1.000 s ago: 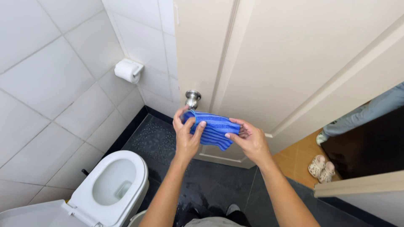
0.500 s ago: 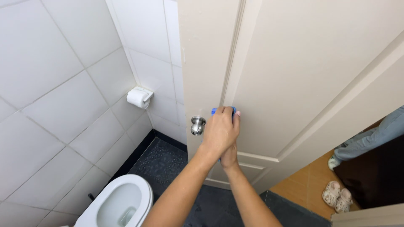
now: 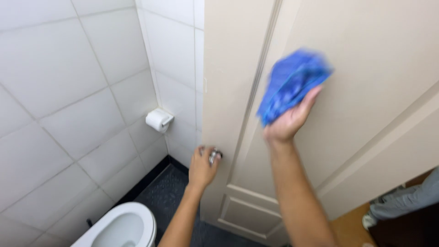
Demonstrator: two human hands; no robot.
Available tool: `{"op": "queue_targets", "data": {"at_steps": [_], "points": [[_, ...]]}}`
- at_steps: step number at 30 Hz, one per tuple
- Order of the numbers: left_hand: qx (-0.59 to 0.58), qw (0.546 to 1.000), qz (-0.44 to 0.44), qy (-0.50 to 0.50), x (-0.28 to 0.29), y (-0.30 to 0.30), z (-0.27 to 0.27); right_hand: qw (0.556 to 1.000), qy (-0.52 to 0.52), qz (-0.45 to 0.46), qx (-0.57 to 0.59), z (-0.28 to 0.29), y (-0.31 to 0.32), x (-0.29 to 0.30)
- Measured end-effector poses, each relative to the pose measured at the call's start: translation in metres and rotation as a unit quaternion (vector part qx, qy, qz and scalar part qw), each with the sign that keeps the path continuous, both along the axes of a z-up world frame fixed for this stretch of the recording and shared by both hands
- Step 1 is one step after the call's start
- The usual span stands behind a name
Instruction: The person washes a blue cloth under a running tap in a bathroom sink, then wrings it out. They proceed to wipe the surface of a white bathroom door and the door handle with the damp cloth, cleaning the upper and lower sections of the door.
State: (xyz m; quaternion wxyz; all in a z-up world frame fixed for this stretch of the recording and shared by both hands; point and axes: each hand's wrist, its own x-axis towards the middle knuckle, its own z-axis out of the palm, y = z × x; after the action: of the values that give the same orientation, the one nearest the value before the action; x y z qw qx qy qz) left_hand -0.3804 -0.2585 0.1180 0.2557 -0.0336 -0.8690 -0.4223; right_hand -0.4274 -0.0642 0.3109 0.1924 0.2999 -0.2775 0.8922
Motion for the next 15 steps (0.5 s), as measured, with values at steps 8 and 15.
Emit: {"op": "queue_targets", "data": {"at_steps": [8,15], "points": [[-0.086,0.981,-0.052,-0.166,-0.041,-0.001,-0.057,0.429,0.127,-0.678,0.583,0.107,-0.031,-0.055],[-0.046,0.986,-0.121,-0.109,-0.06,-0.004,-0.074,0.4,0.083,-0.75,0.521,0.156,-0.047,-0.083]]}}
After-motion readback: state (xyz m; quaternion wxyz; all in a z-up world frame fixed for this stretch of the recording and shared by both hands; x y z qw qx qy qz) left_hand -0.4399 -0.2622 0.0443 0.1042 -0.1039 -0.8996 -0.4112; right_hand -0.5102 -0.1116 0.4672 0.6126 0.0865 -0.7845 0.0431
